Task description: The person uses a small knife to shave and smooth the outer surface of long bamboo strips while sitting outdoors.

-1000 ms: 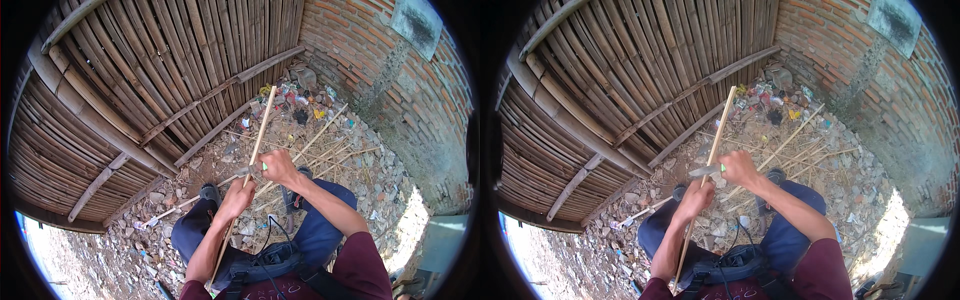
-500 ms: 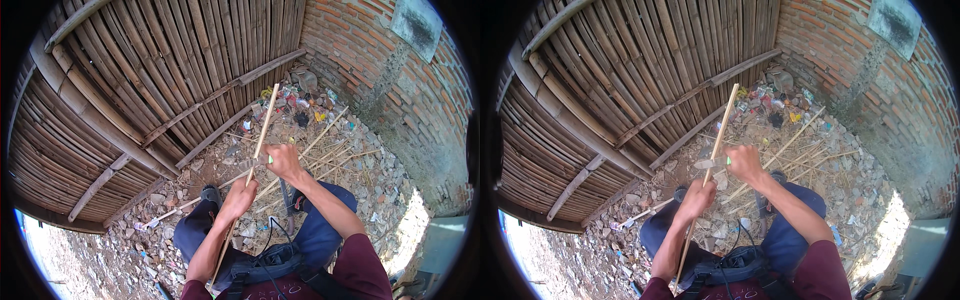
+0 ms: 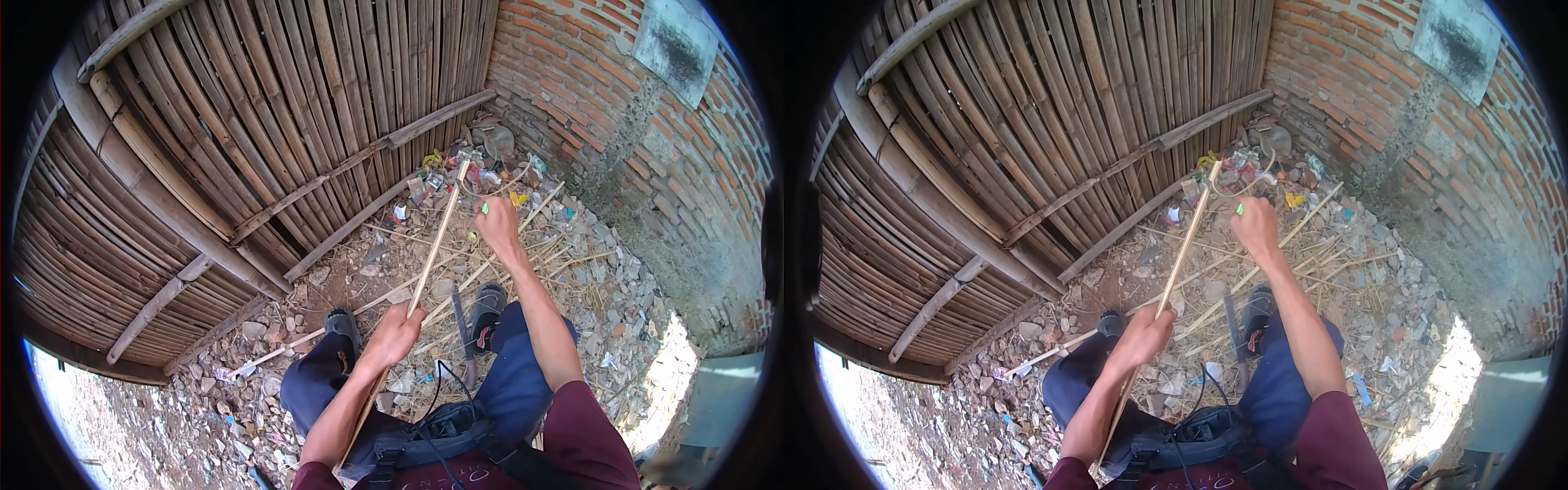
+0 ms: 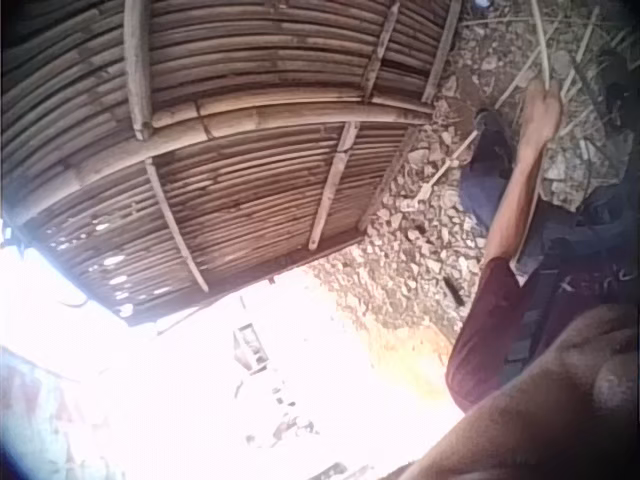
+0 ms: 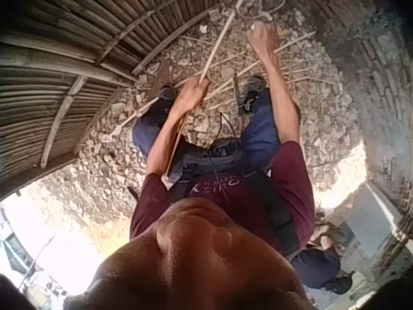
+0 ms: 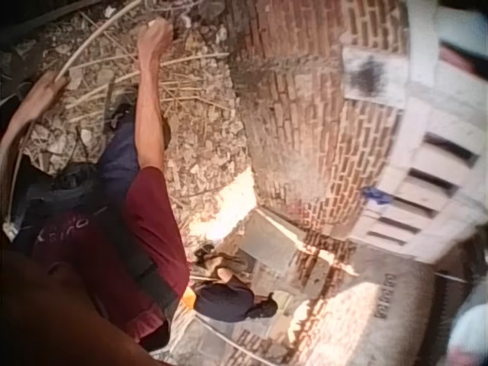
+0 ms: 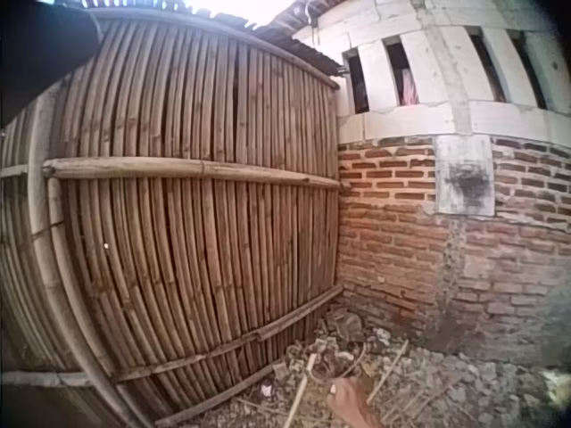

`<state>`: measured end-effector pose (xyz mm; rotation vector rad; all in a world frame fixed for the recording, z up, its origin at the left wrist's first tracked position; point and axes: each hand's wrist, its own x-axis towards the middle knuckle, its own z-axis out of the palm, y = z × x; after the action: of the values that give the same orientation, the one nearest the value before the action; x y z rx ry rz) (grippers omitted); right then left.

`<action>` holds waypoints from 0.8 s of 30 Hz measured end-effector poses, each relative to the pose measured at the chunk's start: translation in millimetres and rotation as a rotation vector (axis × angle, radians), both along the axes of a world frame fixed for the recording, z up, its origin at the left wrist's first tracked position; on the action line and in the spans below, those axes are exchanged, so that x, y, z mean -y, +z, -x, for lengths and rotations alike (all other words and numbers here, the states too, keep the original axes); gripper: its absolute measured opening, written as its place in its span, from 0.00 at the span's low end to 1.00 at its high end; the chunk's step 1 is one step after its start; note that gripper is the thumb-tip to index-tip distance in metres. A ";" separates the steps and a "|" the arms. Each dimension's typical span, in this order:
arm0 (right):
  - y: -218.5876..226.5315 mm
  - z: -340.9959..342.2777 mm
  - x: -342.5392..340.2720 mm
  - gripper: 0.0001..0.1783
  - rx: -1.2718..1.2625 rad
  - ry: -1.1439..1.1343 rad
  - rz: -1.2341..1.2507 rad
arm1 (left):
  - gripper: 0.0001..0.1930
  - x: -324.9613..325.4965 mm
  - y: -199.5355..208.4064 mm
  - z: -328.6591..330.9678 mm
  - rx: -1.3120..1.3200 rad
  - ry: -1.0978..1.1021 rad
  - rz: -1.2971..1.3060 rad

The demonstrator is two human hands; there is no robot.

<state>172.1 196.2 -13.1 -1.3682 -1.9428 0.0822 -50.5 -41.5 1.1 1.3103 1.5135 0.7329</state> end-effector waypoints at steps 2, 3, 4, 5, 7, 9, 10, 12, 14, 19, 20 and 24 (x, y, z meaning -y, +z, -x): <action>7.8 5.2 6.3 0.09 -0.053 0.045 0.009 | 0.21 3.9 3.3 0.8 0.003 0.006 -0.021; 13.0 4.5 9.3 0.08 -0.004 0.086 0.027 | 0.21 4.0 0.7 0.5 0.002 0.006 -0.022; 19.7 5.1 13.4 0.06 0.046 0.128 0.044 | 0.21 4.1 -2.5 -1.6 -0.013 0.010 -0.045; 19.8 4.7 13.0 0.06 0.045 0.128 0.044 | 0.21 5.1 -4.8 -3.9 -0.029 0.015 -0.069; 20.3 0.7 10.5 0.04 0.103 0.109 0.042 | 0.21 9.0 -5.4 -10.6 -0.056 -0.005 -0.071; 19.6 -9.3 2.4 0.05 0.107 0.122 0.006 | 0.20 12.5 -9.2 -15.7 -0.111 -0.052 -0.078; 19.3 -14.6 -2.9 0.05 0.115 0.141 -0.034 | 0.20 13.2 -8.7 -18.0 -0.112 -0.056 -0.080; 14.4 -20.2 -9.0 0.06 0.103 0.178 -0.105 | 0.19 14.8 -5.0 -20.8 -0.136 -0.043 -0.116; 8.7 -20.5 -11.7 0.07 0.147 0.146 -0.011 | 0.18 15.6 -1.6 -20.7 -0.112 -0.030 -0.101; -7.5 -70.7 -60.6 0.13 -0.083 -0.244 0.093 | 0.20 25.4 4.0 -27.3 -0.081 -0.147 0.023; -12.0 -75.6 -65.9 0.13 -0.090 -0.232 0.091 | 0.20 33.6 -15.6 -27.0 -0.089 -0.153 -0.075; -22.7 -126.0 -74.3 0.16 0.075 -0.331 0.424 | 0.17 16.3 -20.3 -18.7 0.058 -0.166 0.085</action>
<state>298.0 270.5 -35.8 -1.9795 -1.7939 0.3005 -31.8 -57.8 -19.3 1.3221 1.3569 0.5890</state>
